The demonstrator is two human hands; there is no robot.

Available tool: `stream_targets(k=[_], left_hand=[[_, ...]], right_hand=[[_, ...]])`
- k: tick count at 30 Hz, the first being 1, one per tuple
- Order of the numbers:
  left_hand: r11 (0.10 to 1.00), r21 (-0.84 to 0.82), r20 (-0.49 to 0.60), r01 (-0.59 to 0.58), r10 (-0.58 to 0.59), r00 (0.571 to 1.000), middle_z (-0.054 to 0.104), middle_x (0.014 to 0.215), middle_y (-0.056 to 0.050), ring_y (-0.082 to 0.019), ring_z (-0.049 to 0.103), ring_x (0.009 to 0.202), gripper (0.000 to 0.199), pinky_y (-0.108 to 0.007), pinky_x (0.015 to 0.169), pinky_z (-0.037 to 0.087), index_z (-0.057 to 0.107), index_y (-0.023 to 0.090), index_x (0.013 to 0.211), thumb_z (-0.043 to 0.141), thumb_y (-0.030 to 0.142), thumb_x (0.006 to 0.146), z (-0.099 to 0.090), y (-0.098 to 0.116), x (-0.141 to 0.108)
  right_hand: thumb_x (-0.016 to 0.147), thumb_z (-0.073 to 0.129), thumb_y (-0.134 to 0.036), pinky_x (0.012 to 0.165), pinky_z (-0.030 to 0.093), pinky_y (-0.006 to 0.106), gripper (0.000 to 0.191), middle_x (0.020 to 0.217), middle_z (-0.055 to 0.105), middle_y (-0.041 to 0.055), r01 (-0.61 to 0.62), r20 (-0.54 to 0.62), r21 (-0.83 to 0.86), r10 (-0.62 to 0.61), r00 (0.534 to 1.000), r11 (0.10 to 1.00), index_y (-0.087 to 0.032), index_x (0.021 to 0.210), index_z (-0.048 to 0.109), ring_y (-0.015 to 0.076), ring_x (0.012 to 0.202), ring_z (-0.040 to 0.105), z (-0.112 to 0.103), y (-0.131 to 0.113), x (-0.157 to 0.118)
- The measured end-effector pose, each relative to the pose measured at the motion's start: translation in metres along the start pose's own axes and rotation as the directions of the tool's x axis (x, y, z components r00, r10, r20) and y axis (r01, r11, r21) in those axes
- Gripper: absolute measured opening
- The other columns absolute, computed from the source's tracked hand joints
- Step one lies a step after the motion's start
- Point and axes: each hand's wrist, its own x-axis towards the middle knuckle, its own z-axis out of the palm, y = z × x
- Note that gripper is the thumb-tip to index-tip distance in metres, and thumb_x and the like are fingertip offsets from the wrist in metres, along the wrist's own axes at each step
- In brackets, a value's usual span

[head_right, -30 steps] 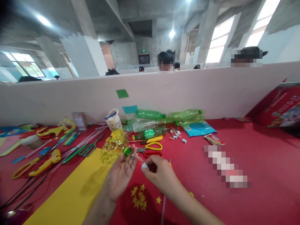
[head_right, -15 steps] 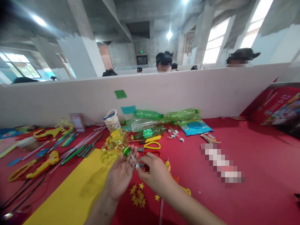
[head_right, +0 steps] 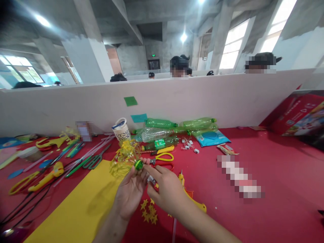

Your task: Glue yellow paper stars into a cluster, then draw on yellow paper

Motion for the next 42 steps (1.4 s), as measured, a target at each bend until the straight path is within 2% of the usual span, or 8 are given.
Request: stream_targets(k=[4, 10, 18, 22, 26, 31, 37, 42], left_hand=[[1.000, -0.017, -0.008, 0.010, -0.010, 1.000, 0.066, 0.111, -0.010, -0.016, 0.057, 0.110, 0.038, -0.024, 0.091, 0.046, 0.054, 0.013, 0.123, 0.029, 0.017, 0.095, 0.004, -0.001, -0.002], [0.999, -0.041, -0.005, 0.009, -0.010, 1.000, 0.068, 0.107, -0.012, -0.018, 0.057, 0.110, 0.038, -0.031, 0.096, 0.043, 0.056, 0.011, 0.119, 0.027, 0.017, 0.094, 0.007, 0.001, -0.005], [1.000, -0.010, 0.039, -0.002, 0.002, 0.999, 0.066, 0.112, -0.009, -0.017, 0.055, 0.113, 0.040, -0.028, 0.092, 0.046, 0.053, 0.014, 0.123, 0.025, 0.015, 0.095, 0.004, -0.003, -0.004], [0.999, -0.028, 0.040, 0.046, -0.045, 0.998, 0.067, 0.110, -0.008, -0.013, 0.058, 0.107, 0.040, -0.019, 0.083, 0.049, 0.054, 0.014, 0.123, 0.024, 0.018, 0.095, 0.009, -0.004, -0.006], [0.997, -0.046, 0.023, 0.064, -0.063, 0.998, 0.067, 0.111, -0.008, -0.010, 0.062, 0.100, 0.038, -0.016, 0.083, 0.048, 0.055, 0.014, 0.122, 0.029, 0.020, 0.095, 0.012, -0.008, -0.008], [0.999, -0.040, 0.038, 0.031, -0.030, 0.999, 0.064, 0.115, -0.007, -0.010, 0.061, 0.099, 0.036, -0.016, 0.085, 0.046, 0.058, 0.015, 0.118, 0.032, 0.020, 0.094, 0.014, -0.013, -0.007], [0.999, 0.013, 0.034, -0.052, 0.051, 0.998, 0.066, 0.112, -0.007, -0.016, 0.057, 0.108, 0.032, -0.027, 0.096, 0.041, 0.063, 0.017, 0.111, 0.037, 0.022, 0.093, 0.013, -0.019, -0.007], [0.983, 0.107, -0.036, -0.152, 0.156, 0.987, 0.066, 0.111, -0.007, -0.018, 0.056, 0.108, 0.027, -0.029, 0.094, 0.042, 0.063, 0.019, 0.112, 0.050, 0.022, 0.088, 0.012, -0.024, -0.007]], right_hand=[[0.077, 0.049, -0.015, 0.066, 0.046, 0.028, 0.048, 0.088, 0.058, 0.0045, 0.010, 0.032, 0.004, -0.010, 0.999, 1.000, -0.026, 0.124, 0.051, 0.0179, 0.076, 0.057, 0.000, -0.001, 0.000], [0.075, 0.051, -0.014, 0.079, 0.046, 0.032, 0.049, 0.106, 0.059, 0.0068, 0.028, -0.057, 0.075, -0.024, 0.998, 0.997, -0.024, 0.123, 0.050, 0.0204, 0.093, 0.056, -0.001, -0.001, 0.000], [0.078, 0.049, -0.015, 0.069, 0.046, 0.030, 0.046, 0.095, 0.059, 0.0062, 0.026, -0.002, 0.020, -0.026, 1.000, 0.999, -0.025, 0.122, 0.051, 0.0195, 0.081, 0.058, 0.001, -0.005, 0.001], [0.084, 0.047, -0.017, 0.075, 0.044, 0.031, 0.027, 0.095, 0.060, 0.0065, 0.010, -0.121, 0.088, 0.001, 0.993, 0.996, -0.021, 0.110, 0.053, 0.0197, 0.086, 0.056, 0.002, -0.006, 0.004], [0.085, 0.050, -0.021, 0.066, 0.042, 0.028, 0.003, 0.080, 0.056, 0.0029, -0.018, -0.198, 0.149, 0.048, 0.979, 0.989, -0.020, 0.088, 0.050, 0.0163, 0.073, 0.053, 0.004, -0.005, 0.008], [0.083, 0.053, -0.020, 0.066, 0.042, 0.027, 0.003, 0.080, 0.056, 0.0027, -0.014, -0.255, 0.220, 0.072, 0.964, 0.975, -0.020, 0.083, 0.050, 0.0162, 0.074, 0.053, 0.012, 0.000, 0.010], [0.081, 0.058, -0.029, 0.061, 0.044, 0.025, 0.012, 0.071, 0.057, -0.0014, -0.164, -0.139, 0.676, 0.343, 0.929, 0.718, -0.020, 0.076, 0.051, 0.0131, 0.065, 0.055, 0.018, -0.001, 0.014], [0.074, 0.065, -0.034, 0.056, 0.043, 0.024, 0.023, 0.061, 0.054, -0.0038, -0.206, -0.039, 0.810, 0.401, 0.915, 0.548, -0.019, 0.067, 0.049, 0.0121, 0.058, 0.053, 0.016, -0.002, 0.020]])
